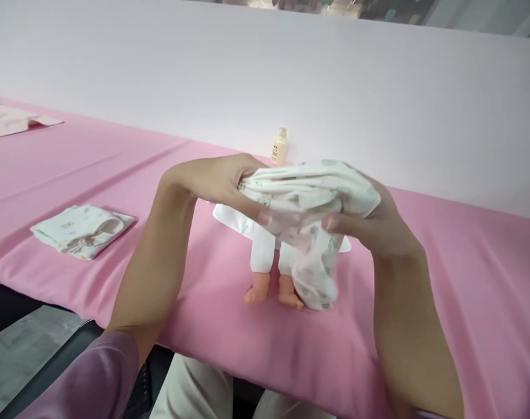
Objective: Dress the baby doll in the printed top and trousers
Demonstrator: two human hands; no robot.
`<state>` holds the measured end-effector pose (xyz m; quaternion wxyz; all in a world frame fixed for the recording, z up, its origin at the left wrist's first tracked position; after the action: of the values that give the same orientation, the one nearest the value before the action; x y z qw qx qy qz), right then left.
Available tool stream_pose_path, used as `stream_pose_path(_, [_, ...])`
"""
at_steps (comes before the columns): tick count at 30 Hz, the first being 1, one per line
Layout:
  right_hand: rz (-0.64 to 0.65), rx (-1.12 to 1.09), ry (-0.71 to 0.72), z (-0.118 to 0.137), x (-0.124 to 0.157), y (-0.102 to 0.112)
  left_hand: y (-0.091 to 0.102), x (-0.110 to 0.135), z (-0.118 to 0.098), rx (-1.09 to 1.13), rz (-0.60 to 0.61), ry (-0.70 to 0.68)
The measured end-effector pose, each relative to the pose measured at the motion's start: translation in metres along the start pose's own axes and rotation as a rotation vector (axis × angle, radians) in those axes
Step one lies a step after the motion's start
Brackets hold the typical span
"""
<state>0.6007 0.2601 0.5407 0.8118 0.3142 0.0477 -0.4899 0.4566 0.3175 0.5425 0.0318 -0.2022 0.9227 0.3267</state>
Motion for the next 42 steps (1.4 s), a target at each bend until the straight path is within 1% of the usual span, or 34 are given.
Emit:
stream_pose_path(1, [-0.074,-0.002,0.009,0.0,0.001,0.008,0.002,0.001,0.003,-0.011,0.005,0.007])
stream_pose_path(2, [-0.095,-0.012,0.002,-0.003,0.001,0.009,0.005,0.002,0.003,-0.011,-0.018,-0.005])
stream_pose_path(3, [-0.056,-0.031,-0.019,-0.007,-0.001,0.004,0.01,0.002,0.002,0.002,-0.062,-0.036])
stream_pose_path(4, [0.036,-0.052,-0.055,-0.013,-0.003,-0.006,0.016,0.002,0.001,0.024,-0.114,-0.073])
stream_pose_path(6, [0.304,-0.083,-0.152,-0.028,-0.002,-0.035,0.021,0.001,0.0,0.066,-0.181,-0.116])
stream_pose_path(7, [0.424,-0.085,-0.2,-0.035,0.001,-0.046,0.02,0.0,0.0,0.078,-0.185,-0.118])
stream_pose_path(8, [0.509,-0.077,-0.242,-0.042,0.004,-0.053,0.017,-0.002,0.001,0.077,-0.166,-0.11])
stream_pose_path(9, [0.549,-0.067,-0.273,-0.049,0.006,-0.055,0.012,-0.005,0.001,0.065,-0.13,-0.094])
stream_pose_path(10, [0.541,-0.061,-0.287,-0.054,0.007,-0.052,0.005,-0.007,0.002,0.045,-0.083,-0.07])
stream_pose_path(11, [0.489,-0.061,-0.281,-0.058,0.005,-0.045,-0.001,-0.008,0.003,0.022,-0.03,-0.043])
stream_pose_path(14, [0.26,-0.08,-0.181,-0.057,-0.002,-0.016,-0.017,-0.009,0.007,-0.016,0.111,0.011])
stream_pose_path(16, [0.18,-0.074,-0.13,-0.051,-0.002,-0.007,-0.019,-0.008,0.007,-0.003,0.14,-0.001])
stream_pose_path(17, [0.179,-0.064,-0.126,-0.047,-0.001,-0.007,-0.017,-0.007,0.006,0.013,0.122,-0.02])
stream_pose_path(18, [0.205,-0.055,-0.135,-0.044,-0.001,-0.011,-0.013,-0.006,0.004,0.034,0.082,-0.049])
stream_pose_path(19, [0.259,-0.051,-0.154,-0.041,0.001,-0.018,-0.007,-0.005,0.002,0.056,0.029,-0.083])
stream_pose_path(21, [0.426,-0.063,-0.2,-0.034,0.006,-0.038,0.002,-0.003,-0.005,0.087,-0.074,-0.144])
stream_pose_path(22, [0.515,-0.077,-0.219,-0.031,0.01,-0.048,0.003,-0.002,-0.008,0.092,-0.103,-0.161])
stream_pose_path(23, [0.585,-0.094,-0.229,-0.029,0.013,-0.054,0.0,-0.002,-0.01,0.089,-0.107,-0.165])
stream_pose_path(24, [0.626,-0.111,-0.228,-0.027,0.016,-0.057,-0.007,-0.002,-0.012,0.082,-0.085,-0.154])
stream_pose_path(25, [0.627,-0.13,-0.214,-0.026,0.016,-0.056,-0.016,-0.003,-0.013,0.075,-0.038,-0.133])
stream_pose_path(26, [0.591,-0.15,-0.189,-0.026,0.015,-0.051,-0.028,-0.003,-0.013,0.074,0.018,-0.111])
stream_pose_path(28, [0.453,-0.188,-0.133,-0.029,0.012,-0.032,-0.049,-0.002,-0.015,0.092,0.116,-0.077])
stream_pose_path(29, [0.384,-0.198,-0.112,-0.032,0.012,-0.023,-0.056,0.0,-0.015,0.112,0.138,-0.066])
stream_pose_path(31, [0.289,-0.211,-0.115,-0.039,0.015,-0.011,-0.063,0.004,-0.015,0.156,0.128,-0.041])
stream_pose_path(32, [0.26,-0.22,-0.138,-0.043,0.018,-0.009,-0.064,0.006,-0.013,0.171,0.114,-0.02])
stream_pose_path(35, [0.181,-0.234,-0.236,-0.051,0.027,-0.007,-0.07,0.013,-0.004,0.176,0.13,0.066])
stream_pose_path(36, [0.184,-0.221,-0.257,-0.051,0.029,-0.01,-0.071,0.015,-0.001,0.177,0.14,0.078])
stream_pose_path(37, [0.233,-0.205,-0.27,-0.049,0.03,-0.016,-0.071,0.017,0.0,0.183,0.14,0.077])
stream_pose_path(38, [0.324,-0.193,-0.277,-0.045,0.033,-0.027,-0.071,0.018,0.001,0.195,0.127,0.064])
stream_pose_path(41, [0.677,-0.247,-0.262,-0.029,0.047,-0.061,-0.066,0.021,0.001,0.257,0.048,-0.005])
stream_pose_path(42, [0.75,-0.282,-0.249,-0.024,0.052,-0.066,-0.066,0.021,0.0,0.276,0.034,-0.023])
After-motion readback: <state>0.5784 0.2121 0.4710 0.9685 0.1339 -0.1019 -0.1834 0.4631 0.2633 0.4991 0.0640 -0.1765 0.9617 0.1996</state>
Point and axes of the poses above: each hand's wrist, its own x-axis away from the middle knuckle, its own y-axis out of the back of the hand, z = x × y, the point moved 10 cm from there along -x, towards the middle knuckle, and after that the axes turned 6 degrees about z, right-handed, at the moved point
